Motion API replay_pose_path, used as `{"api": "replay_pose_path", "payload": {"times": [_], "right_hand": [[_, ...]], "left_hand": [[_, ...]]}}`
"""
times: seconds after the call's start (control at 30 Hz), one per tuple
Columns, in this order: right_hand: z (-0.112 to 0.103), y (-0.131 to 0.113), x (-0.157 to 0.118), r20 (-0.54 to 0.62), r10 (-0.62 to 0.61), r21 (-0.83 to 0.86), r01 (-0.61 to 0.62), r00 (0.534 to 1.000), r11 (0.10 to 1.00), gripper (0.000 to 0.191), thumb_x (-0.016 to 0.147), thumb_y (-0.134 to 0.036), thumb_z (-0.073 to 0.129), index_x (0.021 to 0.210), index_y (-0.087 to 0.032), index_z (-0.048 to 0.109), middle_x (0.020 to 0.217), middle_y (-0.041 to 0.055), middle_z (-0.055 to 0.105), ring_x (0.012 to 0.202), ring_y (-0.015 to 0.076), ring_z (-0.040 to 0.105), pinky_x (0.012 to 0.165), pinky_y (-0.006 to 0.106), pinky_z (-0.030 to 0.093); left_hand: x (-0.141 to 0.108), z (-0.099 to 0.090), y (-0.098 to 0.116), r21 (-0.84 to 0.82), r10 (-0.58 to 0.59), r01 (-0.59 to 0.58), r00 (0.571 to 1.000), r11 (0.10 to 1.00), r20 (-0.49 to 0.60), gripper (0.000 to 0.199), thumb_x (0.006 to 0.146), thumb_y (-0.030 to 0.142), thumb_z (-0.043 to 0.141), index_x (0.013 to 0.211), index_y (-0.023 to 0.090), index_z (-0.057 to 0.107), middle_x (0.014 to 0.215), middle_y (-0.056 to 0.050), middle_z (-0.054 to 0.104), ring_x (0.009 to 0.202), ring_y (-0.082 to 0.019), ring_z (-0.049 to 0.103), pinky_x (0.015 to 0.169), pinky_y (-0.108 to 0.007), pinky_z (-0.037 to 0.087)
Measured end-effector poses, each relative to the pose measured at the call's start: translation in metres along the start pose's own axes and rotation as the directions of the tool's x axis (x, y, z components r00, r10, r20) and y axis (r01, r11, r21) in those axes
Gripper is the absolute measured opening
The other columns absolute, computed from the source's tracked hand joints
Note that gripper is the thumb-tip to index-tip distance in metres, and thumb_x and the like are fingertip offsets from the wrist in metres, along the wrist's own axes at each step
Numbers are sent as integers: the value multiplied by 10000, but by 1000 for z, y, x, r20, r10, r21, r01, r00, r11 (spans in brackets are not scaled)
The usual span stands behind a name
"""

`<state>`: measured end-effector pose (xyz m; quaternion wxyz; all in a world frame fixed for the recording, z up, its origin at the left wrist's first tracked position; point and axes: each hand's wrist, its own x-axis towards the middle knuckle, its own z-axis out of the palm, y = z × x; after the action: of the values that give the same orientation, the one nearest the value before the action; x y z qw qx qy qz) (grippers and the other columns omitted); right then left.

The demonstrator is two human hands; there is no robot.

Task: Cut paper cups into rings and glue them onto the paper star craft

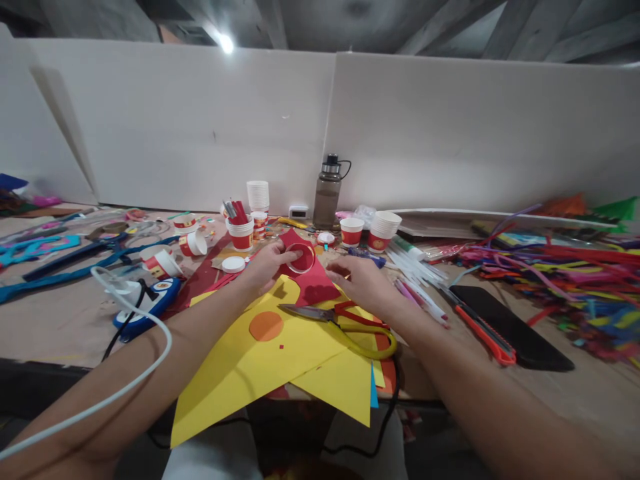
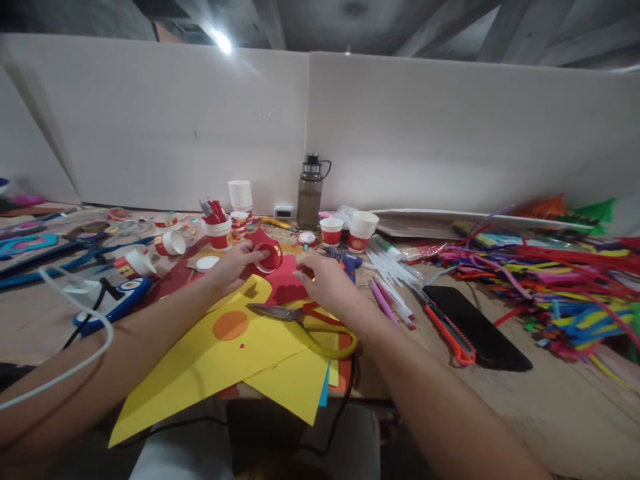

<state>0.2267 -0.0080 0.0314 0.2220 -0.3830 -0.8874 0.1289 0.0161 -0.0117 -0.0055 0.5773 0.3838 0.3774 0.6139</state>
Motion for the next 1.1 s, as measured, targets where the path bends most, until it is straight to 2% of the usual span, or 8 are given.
{"api": "replay_pose_path", "payload": {"times": [0.2, 0.37, 0.57, 0.67, 0.73, 0.87, 0.97, 1.1], "right_hand": [[-23, -3, -23, 157, 79, -172, -51, 984, 984, 204, 873, -350, 542, 902, -213, 690, 804, 38, 691, 686, 164, 586, 614, 272, 394], [-25, -1, -60, 394, 17, -147, 45, 919, 988, 344, 873, -426, 551, 1178, -292, 637, 1166, 75, 635, 1022, 229, 598, 845, 315, 451], [-19, -4, -70, 438, -16, -169, 100, 899, 980, 313, 916, -356, 490, 1189, -281, 623, 1167, 97, 614, 1025, 230, 594, 844, 325, 458], [-25, -3, -55, 373, -34, -176, 106, 927, 979, 269, 918, -308, 485, 1111, -247, 663, 1083, 92, 659, 949, 215, 616, 790, 303, 458], [-29, 0, -35, 232, -74, -206, 123, 970, 971, 242, 915, -266, 477, 1020, -200, 685, 1018, 95, 685, 911, 212, 618, 768, 296, 449], [-30, 13, 18, 52, -128, -258, 137, 990, 956, 247, 922, -238, 457, 951, -171, 693, 977, 79, 703, 889, 180, 620, 780, 260, 438], [-22, 23, 59, 60, 7, -466, 22, 998, 884, 255, 921, -242, 458, 1002, -192, 694, 1023, 67, 698, 963, 181, 613, 821, 255, 429], [-5, 32, 102, 80, 122, -544, -59, 989, 837, 251, 910, -193, 468, 1005, -155, 697, 1065, 123, 677, 1000, 221, 615, 808, 290, 448]], "left_hand": [[3, -2, 2, -44, -4, 0, 996, 999, -86, 175, 634, 149, 736, 795, 111, 677, 735, -62, 708, 646, -159, 650, 640, -286, 519], [9, -8, -2, -1, 9, -10, 981, 1000, -194, 192, 633, 155, 745, 799, 118, 656, 739, -59, 704, 631, -144, 643, 609, -248, 487], [10, -10, -2, 5, 19, -18, 977, 1000, -213, 174, 640, 167, 747, 775, 119, 647, 742, -53, 702, 639, -131, 642, 598, -224, 475], [11, -12, -1, 3, 44, -44, 975, 999, -219, 193, 642, 167, 745, 800, 112, 649, 749, -55, 700, 641, -131, 641, 583, -221, 472], [12, -13, -1, -6, 53, -56, 967, 998, -249, 192, 637, 157, 744, 794, 114, 642, 726, -44, 691, 610, -125, 631, 558, -217, 464], [13, -13, 1, -41, 72, -88, 952, 995, -296, 203, 634, 146, 747, 796, 121, 627, 724, -33, 691, 605, -120, 634, 571, -220, 470], [13, -11, 3, -76, 89, -115, 953, 990, -291, 205, 633, 142, 747, 796, 115, 626, 741, -39, 699, 644, -124, 647, 627, -236, 489], [14, -11, 5, -117, 109, -150, 948, 982, -300, 217, 613, 135, 757, 789, 119, 630, 744, -29, 702, 668, -125, 652, 675, -247, 495]]}}
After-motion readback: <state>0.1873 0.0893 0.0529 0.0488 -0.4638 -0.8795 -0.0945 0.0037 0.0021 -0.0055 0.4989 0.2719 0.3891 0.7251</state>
